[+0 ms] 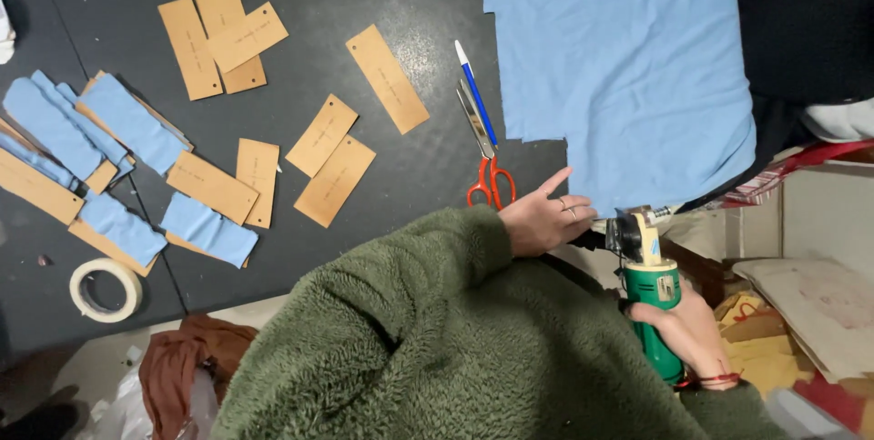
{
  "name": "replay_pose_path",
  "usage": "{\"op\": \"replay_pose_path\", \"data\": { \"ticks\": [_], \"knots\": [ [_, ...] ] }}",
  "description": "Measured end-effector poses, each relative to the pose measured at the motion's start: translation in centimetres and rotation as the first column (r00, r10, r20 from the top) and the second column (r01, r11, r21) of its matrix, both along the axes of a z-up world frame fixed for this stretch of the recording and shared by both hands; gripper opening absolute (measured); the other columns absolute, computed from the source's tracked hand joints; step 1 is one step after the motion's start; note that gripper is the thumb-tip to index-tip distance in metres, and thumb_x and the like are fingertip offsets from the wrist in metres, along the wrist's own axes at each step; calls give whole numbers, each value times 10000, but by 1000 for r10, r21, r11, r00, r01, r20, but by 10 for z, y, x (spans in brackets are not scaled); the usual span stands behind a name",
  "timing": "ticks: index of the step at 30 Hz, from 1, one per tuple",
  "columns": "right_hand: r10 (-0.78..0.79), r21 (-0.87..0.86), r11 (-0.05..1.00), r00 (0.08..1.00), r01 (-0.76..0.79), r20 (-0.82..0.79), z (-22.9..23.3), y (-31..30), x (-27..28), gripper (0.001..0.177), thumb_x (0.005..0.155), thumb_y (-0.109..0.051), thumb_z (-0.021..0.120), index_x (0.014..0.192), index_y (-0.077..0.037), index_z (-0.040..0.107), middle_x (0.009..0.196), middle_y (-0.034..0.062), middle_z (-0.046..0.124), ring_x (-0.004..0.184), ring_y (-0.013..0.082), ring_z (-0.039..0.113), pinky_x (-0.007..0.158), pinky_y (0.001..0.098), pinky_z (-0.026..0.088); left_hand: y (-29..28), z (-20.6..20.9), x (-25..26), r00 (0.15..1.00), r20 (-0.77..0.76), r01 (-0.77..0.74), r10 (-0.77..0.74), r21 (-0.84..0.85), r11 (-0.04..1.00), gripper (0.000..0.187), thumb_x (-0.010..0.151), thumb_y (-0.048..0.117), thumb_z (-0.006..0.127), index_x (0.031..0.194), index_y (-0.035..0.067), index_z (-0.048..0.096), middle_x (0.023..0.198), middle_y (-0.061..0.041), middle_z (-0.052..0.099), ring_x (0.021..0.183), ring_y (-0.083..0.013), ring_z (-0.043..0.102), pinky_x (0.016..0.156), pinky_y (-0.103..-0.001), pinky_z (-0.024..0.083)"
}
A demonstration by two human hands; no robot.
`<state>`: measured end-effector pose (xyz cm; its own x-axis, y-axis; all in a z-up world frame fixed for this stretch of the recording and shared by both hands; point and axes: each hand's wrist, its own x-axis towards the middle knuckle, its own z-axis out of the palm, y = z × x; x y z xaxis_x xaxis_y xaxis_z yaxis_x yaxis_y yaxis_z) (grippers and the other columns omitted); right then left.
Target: The person marks a cardboard template with a pen, then uses a handheld electric rotary cutter to cut a piece of light blue fabric. They subsequently use scissors to trim the edges of the cut fabric piece.
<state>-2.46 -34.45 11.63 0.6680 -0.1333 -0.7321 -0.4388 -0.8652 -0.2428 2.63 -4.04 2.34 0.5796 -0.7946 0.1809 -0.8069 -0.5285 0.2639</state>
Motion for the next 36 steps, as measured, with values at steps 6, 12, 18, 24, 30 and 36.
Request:
{"op": "replay_pose_path", "data": {
  "ticks": [6,12,18,24,30,36],
  "knots": [
    [-38,-21,999,999,38,3,13,21,10,692,617,-293,816,1266,-104,666,1056,172,778,929,322,743,858,409,546,-3,-16,-3,996,80,-23,36,-161,987,392,953,255,574,1311,158,697,1528,-20,496,1396,-204,475,1242,-621,280],
    [-29,-8,1000,999,29,-33,2,11,12,682,612,-275,817,1256,-97,674,1068,161,781,944,321,744,870,413,544,1,-23,-4,989,143,-2,35,-224,974,449,932,250,595,1355,138,697,1562,-29,450,1409,-219,468,1250,-589,302],
    [-21,-53,998,999,19,-45,6,16,16,665,618,-285,824,1238,-87,688,1062,171,780,941,336,745,866,427,547,1,-25,-4,990,142,10,26,-243,970,441,926,241,606,1343,132,699,1569,-29,448,1407,-228,458,1240,-589,309],
    [-34,-91,996,997,27,-69,11,22,22,629,625,-282,817,1213,-88,706,1047,177,783,923,335,743,859,426,549,-1,-33,-4,991,133,22,14,-271,962,405,950,245,619,1337,154,694,1577,-17,446,1432,-219,447,1256,-609,292],
    [-26,-63,998,998,23,-54,16,28,28,602,635,-275,807,1188,-61,700,1024,192,780,890,333,737,853,420,549,-4,-42,-4,980,196,38,18,-280,959,437,943,220,615,1371,145,671,1576,-13,467,1427,-216,455,1255,-619,289],
    [19,-51,998,999,-22,-43,4,17,34,593,632,-290,812,1171,-65,707,1014,176,775,889,323,726,852,410,541,-6,-49,-5,983,183,58,4,-333,941,438,949,210,599,1374,123,663,1551,-12,486,1414,-218,465,1245,-615,306]
  ]
}}
